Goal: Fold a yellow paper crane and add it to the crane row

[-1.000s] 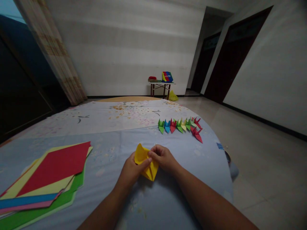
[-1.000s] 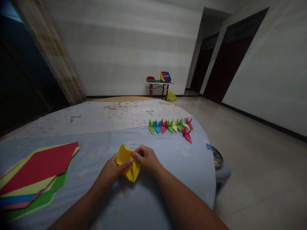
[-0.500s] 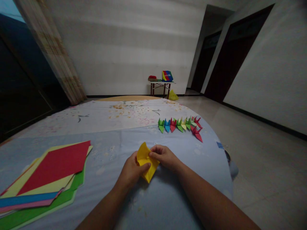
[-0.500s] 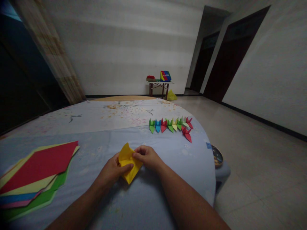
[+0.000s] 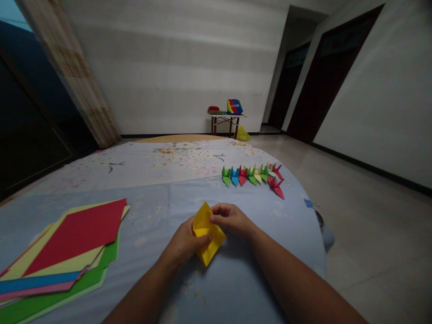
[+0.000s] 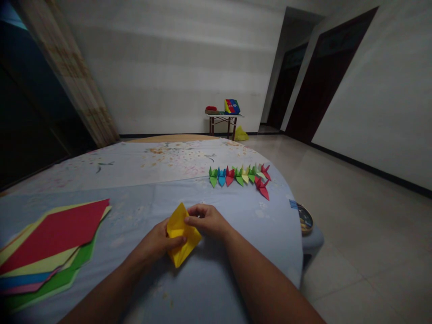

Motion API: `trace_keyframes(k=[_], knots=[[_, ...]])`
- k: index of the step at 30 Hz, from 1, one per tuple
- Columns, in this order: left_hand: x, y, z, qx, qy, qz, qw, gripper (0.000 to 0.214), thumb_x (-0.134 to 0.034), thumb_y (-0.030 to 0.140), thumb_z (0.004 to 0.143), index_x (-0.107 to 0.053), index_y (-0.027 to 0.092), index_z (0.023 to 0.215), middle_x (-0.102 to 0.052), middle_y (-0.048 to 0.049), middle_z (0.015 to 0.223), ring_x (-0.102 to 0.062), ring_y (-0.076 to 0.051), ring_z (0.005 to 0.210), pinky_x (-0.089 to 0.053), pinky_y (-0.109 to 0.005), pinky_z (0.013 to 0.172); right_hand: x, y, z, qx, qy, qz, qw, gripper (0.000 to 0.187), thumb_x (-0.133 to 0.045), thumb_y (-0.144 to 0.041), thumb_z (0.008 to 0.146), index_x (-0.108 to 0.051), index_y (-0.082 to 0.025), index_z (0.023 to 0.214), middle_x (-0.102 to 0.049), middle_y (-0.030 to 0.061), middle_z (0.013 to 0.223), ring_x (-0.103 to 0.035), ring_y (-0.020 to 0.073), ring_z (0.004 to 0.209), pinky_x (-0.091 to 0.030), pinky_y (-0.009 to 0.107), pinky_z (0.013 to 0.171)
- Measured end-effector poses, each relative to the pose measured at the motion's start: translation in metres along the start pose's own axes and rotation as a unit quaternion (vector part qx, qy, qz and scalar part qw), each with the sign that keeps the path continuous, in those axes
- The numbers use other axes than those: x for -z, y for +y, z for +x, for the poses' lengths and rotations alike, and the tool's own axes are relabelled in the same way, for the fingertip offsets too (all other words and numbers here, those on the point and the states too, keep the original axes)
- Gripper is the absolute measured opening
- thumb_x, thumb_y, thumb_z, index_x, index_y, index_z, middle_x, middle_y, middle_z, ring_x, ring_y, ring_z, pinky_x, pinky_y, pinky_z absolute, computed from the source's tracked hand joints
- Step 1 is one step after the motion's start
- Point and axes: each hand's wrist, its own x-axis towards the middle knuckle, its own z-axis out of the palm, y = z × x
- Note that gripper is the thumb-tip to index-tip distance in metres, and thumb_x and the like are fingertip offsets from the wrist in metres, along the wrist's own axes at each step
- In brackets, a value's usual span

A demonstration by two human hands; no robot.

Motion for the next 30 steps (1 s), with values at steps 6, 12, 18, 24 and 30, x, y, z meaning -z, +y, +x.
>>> trace_keyframes(k=[6,12,18,24,30], knots=[[0.0024,-0.0032,-0.0001,-0.007,-0.032,0.015,0.999,0.039,-0.066,0.015,0.053,-0.055,0.014,0.091,-0.065,-0.0039,0.076,-0.062,-0.019,0.066,-0.046,-0.027,0.060,-0.0001,-0.0050,-0.0011,-0.011,0.002,-0.009,1.000,0.034,-0.077,-0.038,0.058,-0.067,-0.013,0.079,-0.065,0.0014,0.070,-0.058,0.0112,0.063,-0.042,0.026,0.067],[0.0009,-0.0035,-0.0012,-0.004,-0.051,-0.007,0.999,0.042,-0.064,0.012,0.052,-0.055,0.013,0.093,-0.064,-0.0027,0.077,-0.060,-0.017,0.066,-0.046,-0.025,0.061,0.0036,-0.0012,0.0005,-0.021,0.021,-0.021,0.999,0.033,-0.078,-0.039,0.054,-0.064,-0.013,0.068,-0.063,0.0003,0.065,-0.055,0.0098,0.059,-0.040,0.024,0.060],[-0.0019,0.0000,-0.0033,0.000,-0.053,-0.003,0.999,0.040,-0.064,0.012,0.051,-0.056,0.013,0.090,-0.063,-0.0012,0.072,-0.057,-0.015,0.062,-0.043,-0.024,0.059,0.0032,-0.0005,0.0012,-0.030,0.042,-0.012,0.999,0.033,-0.081,-0.037,0.049,-0.062,-0.013,0.063,-0.063,0.0001,0.064,-0.055,0.0091,0.057,-0.040,0.023,0.060],[-0.0025,0.0032,-0.0052,0.012,-0.059,0.006,0.998,0.040,-0.064,0.014,0.051,-0.055,0.013,0.090,-0.062,-0.0016,0.072,-0.057,-0.015,0.062,-0.043,-0.024,0.057,0.0009,-0.0038,-0.0004,-0.045,0.057,-0.014,0.997,0.034,-0.081,-0.036,0.048,-0.062,-0.013,0.062,-0.063,0.0002,0.062,-0.055,0.0094,0.057,-0.040,0.023,0.059],[-0.0011,0.0017,-0.0041,0.013,-0.076,0.011,0.997,0.039,-0.064,0.012,0.052,-0.055,0.014,0.090,-0.062,-0.0005,0.073,-0.057,-0.015,0.064,-0.044,-0.023,0.059,0.0033,-0.0056,-0.0022,-0.045,0.024,-0.012,0.999,0.034,-0.078,-0.041,0.053,-0.066,-0.012,0.067,-0.065,0.0017,0.067,-0.056,0.0101,0.061,-0.042,0.024,0.064]])
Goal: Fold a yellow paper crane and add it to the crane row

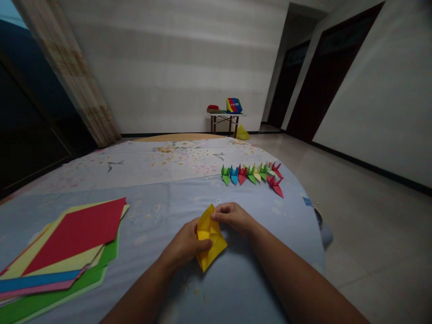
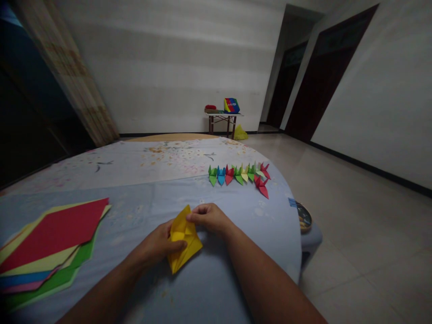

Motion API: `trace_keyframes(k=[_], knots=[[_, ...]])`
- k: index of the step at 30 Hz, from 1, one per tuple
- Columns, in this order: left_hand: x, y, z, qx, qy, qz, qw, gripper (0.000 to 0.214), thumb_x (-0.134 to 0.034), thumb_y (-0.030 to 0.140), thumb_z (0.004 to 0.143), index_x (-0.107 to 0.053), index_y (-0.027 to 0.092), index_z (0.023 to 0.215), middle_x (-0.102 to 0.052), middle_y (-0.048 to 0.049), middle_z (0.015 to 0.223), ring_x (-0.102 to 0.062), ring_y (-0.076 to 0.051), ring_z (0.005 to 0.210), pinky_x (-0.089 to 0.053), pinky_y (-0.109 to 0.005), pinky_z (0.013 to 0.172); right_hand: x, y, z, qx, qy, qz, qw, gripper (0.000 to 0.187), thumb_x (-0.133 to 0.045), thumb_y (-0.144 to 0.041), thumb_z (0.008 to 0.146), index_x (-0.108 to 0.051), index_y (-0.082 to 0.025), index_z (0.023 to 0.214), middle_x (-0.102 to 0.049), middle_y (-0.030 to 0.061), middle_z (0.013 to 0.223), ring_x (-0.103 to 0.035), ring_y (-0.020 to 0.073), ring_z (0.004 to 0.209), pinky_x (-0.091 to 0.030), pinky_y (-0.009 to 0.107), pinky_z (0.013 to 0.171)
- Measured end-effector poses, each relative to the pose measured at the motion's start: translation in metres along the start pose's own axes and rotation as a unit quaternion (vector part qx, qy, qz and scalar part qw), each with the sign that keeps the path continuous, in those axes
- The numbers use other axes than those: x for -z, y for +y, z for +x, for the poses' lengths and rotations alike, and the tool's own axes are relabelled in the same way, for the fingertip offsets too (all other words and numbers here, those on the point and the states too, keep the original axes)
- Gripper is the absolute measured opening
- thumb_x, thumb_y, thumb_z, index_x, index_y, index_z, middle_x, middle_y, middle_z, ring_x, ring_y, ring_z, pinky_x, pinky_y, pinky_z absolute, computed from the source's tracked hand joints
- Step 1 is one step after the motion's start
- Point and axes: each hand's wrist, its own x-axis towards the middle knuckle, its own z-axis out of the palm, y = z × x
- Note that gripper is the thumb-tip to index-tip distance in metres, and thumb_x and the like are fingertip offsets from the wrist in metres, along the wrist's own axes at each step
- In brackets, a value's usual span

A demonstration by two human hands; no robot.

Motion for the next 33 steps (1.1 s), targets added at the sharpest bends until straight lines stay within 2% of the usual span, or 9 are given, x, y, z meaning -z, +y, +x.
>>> trace_keyframes(k=[5,12,16,21,26,33], knots=[[0.0006,-0.0023,0.0000,-0.001,-0.012,-0.008,1.000,0.038,-0.065,0.013,0.054,-0.056,0.014,0.091,-0.062,-0.0013,0.075,-0.058,-0.015,0.065,-0.044,-0.023,0.060,0.0005,0.0011,0.0011,0.014,0.008,0.006,1.000,0.032,-0.079,-0.040,0.052,-0.065,-0.013,0.063,-0.063,0.0006,0.065,-0.054,0.0094,0.058,-0.041,0.024,0.061],[0.0002,-0.0044,0.0000,-0.019,0.026,0.058,0.998,0.036,-0.064,0.014,0.055,-0.056,0.013,0.090,-0.063,-0.0025,0.075,-0.059,-0.017,0.065,-0.044,-0.024,0.058,-0.0037,0.0041,0.0045,0.015,0.065,-0.001,0.998,0.037,-0.081,-0.041,0.047,-0.061,-0.013,0.060,-0.060,-0.0009,0.059,-0.050,0.0079,0.053,-0.038,0.022,0.054],[-0.0004,-0.0077,0.0019,-0.029,0.044,0.052,0.997,0.036,-0.065,0.017,0.057,-0.057,0.013,0.092,-0.064,-0.0031,0.077,-0.061,-0.019,0.069,-0.046,-0.026,0.062,-0.0061,0.0049,0.0058,0.023,0.083,-0.021,0.996,0.037,-0.079,-0.041,0.048,-0.059,-0.013,0.060,-0.059,-0.0020,0.058,-0.048,0.0068,0.051,-0.036,0.021,0.052],[-0.0014,-0.0102,0.0041,-0.041,0.095,0.066,0.992,0.034,-0.066,0.029,0.063,-0.059,0.012,0.092,-0.065,-0.0040,0.077,-0.061,-0.021,0.070,-0.047,-0.029,0.063,-0.0081,0.0041,0.0059,0.042,0.091,-0.040,0.994,0.037,-0.078,-0.043,0.049,-0.058,-0.013,0.060,-0.058,-0.0026,0.056,-0.047,0.0067,0.050,-0.035,0.021,0.051],[-0.0037,-0.0064,0.0022,-0.049,0.126,0.071,0.988,0.030,-0.066,0.024,0.060,-0.061,0.012,0.087,-0.064,-0.0017,0.073,-0.060,-0.020,0.067,-0.046,-0.027,0.062,-0.0090,0.0032,0.0051,0.047,0.087,-0.042,0.994,0.036,-0.078,-0.043,0.050,-0.059,-0.013,0.061,-0.058,-0.0024,0.057,-0.048,0.0072,0.051,-0.036,0.021,0.052],[-0.0023,-0.0070,0.0027,-0.041,0.134,0.070,0.988,0.023,-0.065,0.021,0.058,-0.061,0.013,0.079,-0.062,-0.0002,0.066,-0.059,-0.018,0.061,-0.044,-0.025,0.057,-0.0074,0.0067,0.0072,0.043,0.089,-0.044,0.994,0.038,-0.078,-0.044,0.050,-0.059,-0.014,0.060,-0.059,-0.0020,0.058,-0.048,0.0076,0.052,-0.036,0.022,0.052]])
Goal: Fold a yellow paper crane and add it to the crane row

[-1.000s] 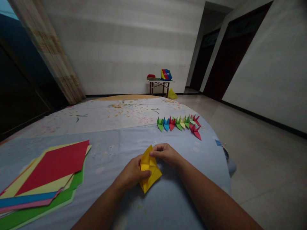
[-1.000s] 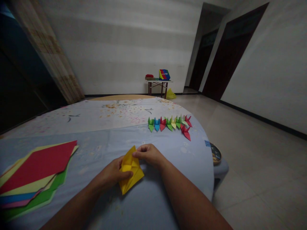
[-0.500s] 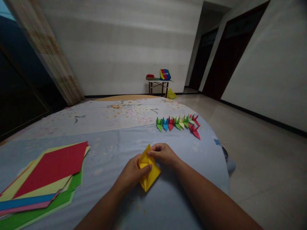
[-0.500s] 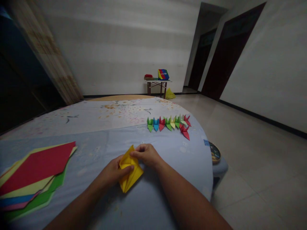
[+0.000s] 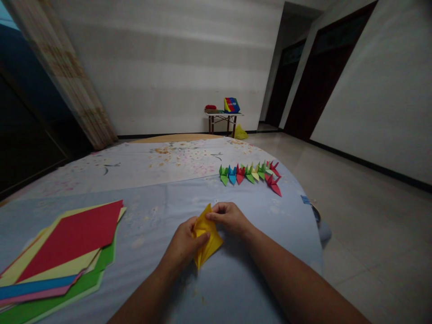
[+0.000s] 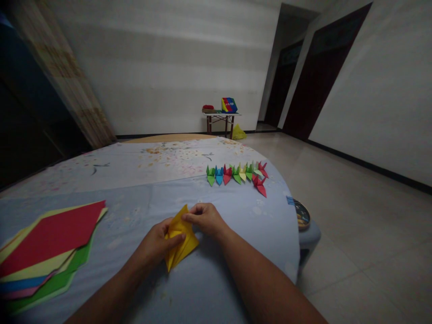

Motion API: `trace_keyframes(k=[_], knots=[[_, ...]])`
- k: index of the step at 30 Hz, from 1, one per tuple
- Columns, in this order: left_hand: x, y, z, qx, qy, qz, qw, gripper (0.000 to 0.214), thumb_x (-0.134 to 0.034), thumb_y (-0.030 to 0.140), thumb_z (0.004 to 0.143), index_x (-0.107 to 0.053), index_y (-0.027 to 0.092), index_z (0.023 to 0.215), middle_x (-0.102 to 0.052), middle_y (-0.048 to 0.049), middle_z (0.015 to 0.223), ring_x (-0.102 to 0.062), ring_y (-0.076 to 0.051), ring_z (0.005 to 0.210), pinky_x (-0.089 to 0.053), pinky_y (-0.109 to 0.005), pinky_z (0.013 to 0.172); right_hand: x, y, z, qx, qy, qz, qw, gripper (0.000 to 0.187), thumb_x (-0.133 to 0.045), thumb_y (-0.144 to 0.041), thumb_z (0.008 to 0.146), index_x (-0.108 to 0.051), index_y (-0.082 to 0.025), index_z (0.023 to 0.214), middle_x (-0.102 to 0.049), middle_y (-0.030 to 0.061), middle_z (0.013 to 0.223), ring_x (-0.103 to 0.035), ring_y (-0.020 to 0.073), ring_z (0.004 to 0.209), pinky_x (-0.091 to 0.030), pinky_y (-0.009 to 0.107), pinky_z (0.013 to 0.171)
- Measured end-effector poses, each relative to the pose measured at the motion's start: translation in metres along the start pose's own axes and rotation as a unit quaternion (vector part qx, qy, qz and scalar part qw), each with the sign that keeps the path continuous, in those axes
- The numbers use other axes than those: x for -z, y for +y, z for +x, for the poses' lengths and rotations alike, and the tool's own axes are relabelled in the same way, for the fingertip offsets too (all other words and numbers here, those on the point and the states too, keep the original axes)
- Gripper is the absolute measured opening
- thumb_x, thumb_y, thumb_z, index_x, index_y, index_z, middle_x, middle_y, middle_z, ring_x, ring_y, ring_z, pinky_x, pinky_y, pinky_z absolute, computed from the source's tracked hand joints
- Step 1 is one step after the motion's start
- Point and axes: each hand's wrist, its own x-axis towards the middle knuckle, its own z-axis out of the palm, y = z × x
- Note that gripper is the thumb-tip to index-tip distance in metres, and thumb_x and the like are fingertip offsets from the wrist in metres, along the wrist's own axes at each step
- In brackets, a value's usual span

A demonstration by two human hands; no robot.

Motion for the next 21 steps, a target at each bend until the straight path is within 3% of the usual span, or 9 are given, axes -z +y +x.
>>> trace_keyframes(k=[4,12,21], knots=[[0.001,0.002,0.000,0.005,-0.018,-0.020,1.000,0.027,-0.066,0.020,0.056,-0.061,0.013,0.082,-0.064,-0.0012,0.069,-0.059,-0.018,0.062,-0.045,-0.025,0.059,0.001,-0.002,-0.001,-0.017,-0.023,0.023,0.999,0.037,-0.078,-0.044,0.050,-0.062,-0.013,0.062,-0.058,-0.0016,0.058,-0.048,0.0074,0.052,-0.035,0.022,0.053],[0.003,0.009,-0.002,0.048,-0.068,-0.066,0.994,0.034,-0.068,0.021,0.053,-0.057,0.014,0.084,-0.063,-0.0027,0.072,-0.061,-0.020,0.067,-0.046,-0.029,0.063,0.010,-0.008,-0.004,0.009,-0.085,0.058,0.995,0.031,-0.075,-0.039,0.059,-0.068,-0.013,0.076,-0.062,0.0012,0.069,-0.052,0.0092,0.061,-0.040,0.023,0.064],[0.002,0.008,-0.002,0.037,-0.073,-0.074,0.994,0.034,-0.071,0.021,0.053,-0.060,0.013,0.084,-0.064,-0.0040,0.072,-0.060,-0.019,0.065,-0.047,-0.029,0.062,0.010,-0.005,-0.001,0.027,-0.045,0.050,0.997,0.030,-0.076,-0.039,0.057,-0.065,-0.013,0.067,-0.059,-0.0009,0.061,-0.051,0.0087,0.057,-0.039,0.024,0.060]])
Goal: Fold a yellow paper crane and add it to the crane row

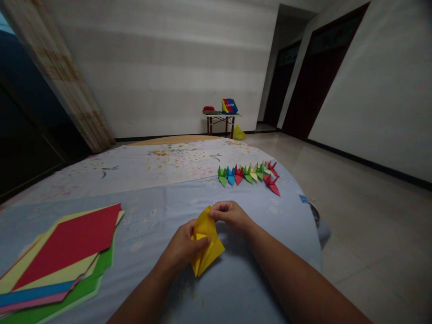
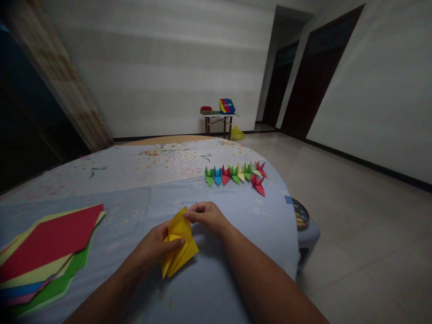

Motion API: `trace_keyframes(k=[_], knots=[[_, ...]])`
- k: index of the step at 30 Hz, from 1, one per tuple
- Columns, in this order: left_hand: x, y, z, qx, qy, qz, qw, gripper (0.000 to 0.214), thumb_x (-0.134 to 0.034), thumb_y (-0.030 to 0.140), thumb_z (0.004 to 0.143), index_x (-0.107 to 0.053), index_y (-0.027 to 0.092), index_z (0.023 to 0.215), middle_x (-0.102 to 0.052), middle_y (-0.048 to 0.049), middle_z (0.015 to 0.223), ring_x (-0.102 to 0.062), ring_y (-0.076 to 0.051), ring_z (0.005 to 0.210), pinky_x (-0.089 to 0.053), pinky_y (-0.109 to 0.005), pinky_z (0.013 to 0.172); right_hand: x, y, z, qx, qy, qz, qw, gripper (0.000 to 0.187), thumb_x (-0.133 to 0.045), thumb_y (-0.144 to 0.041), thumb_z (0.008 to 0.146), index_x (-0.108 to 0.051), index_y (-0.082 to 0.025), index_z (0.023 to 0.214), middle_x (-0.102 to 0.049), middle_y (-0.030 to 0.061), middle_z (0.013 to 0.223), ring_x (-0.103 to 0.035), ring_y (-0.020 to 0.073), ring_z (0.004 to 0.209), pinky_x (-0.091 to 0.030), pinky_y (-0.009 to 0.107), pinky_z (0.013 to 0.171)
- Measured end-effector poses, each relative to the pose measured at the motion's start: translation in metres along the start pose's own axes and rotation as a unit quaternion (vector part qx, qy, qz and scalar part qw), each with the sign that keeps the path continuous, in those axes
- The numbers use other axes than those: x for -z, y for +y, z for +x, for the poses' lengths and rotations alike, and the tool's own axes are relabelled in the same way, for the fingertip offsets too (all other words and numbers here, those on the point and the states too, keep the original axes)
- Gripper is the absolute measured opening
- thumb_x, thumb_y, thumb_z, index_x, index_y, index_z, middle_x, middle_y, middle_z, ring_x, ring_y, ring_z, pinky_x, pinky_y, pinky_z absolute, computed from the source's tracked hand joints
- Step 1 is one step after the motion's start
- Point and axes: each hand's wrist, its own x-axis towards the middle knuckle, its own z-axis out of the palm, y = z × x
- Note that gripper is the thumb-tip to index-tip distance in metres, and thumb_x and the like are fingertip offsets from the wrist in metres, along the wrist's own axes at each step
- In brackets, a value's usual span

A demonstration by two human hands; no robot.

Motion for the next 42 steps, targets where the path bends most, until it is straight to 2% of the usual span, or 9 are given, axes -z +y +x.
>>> trace_keyframes(k=[8,14,19,33,42], knots=[[0.0008,-0.0015,0.0007,-0.010,0.011,0.042,0.999,0.030,-0.067,0.018,0.055,-0.058,0.012,0.083,-0.062,-0.0025,0.069,-0.058,-0.018,0.063,-0.045,-0.029,0.061,-0.0005,-0.0015,-0.0012,-0.012,0.004,0.008,1.000,0.029,-0.078,-0.036,0.056,-0.065,-0.012,0.066,-0.060,-0.0010,0.060,-0.051,0.0085,0.056,-0.039,0.024,0.060],[-0.0013,0.0013,-0.0017,-0.013,0.016,0.072,0.997,0.028,-0.065,0.017,0.055,-0.059,0.013,0.082,-0.062,-0.0012,0.068,-0.057,-0.017,0.061,-0.044,-0.027,0.059,0.0008,-0.0026,-0.0018,-0.019,-0.010,0.009,1.000,0.031,-0.076,-0.038,0.058,-0.068,-0.012,0.074,-0.063,0.0009,0.066,-0.054,0.0096,0.059,-0.041,0.026,0.064],[-0.0026,0.0018,-0.0033,-0.008,0.006,0.068,0.998,0.030,-0.064,0.018,0.056,-0.059,0.012,0.084,-0.062,-0.0020,0.070,-0.058,-0.018,0.063,-0.045,-0.027,0.060,0.0024,-0.0014,-0.0008,-0.005,-0.009,-0.005,1.000,0.031,-0.076,-0.038,0.058,-0.066,-0.011,0.071,-0.062,0.0003,0.062,-0.053,0.0092,0.057,-0.041,0.025,0.062],[-0.0016,-0.0014,-0.0021,-0.007,0.000,0.066,0.998,0.030,-0.066,0.021,0.054,-0.059,0.013,0.082,-0.063,-0.0027,0.068,-0.060,-0.020,0.062,-0.045,-0.028,0.059,0.0019,-0.0016,-0.0007,-0.019,-0.002,0.013,1.000,0.029,-0.078,-0.035,0.055,-0.065,-0.012,0.065,-0.063,0.0001,0.061,-0.053,0.0090,0.056,-0.039,0.024,0.060],[-0.0009,0.0006,-0.0032,-0.014,-0.014,0.085,0.996,0.024,-0.063,0.018,0.057,-0.057,0.013,0.079,-0.059,-0.0007,0.065,-0.056,-0.016,0.059,-0.043,-0.025,0.055,0.0029,0.0049,0.0010,-0.036,0.027,0.026,0.999,0.033,-0.079,-0.039,0.053,-0.064,-0.012,0.065,-0.060,0.0002,0.060,-0.051,0.0093,0.055,-0.039,0.025,0.060]])
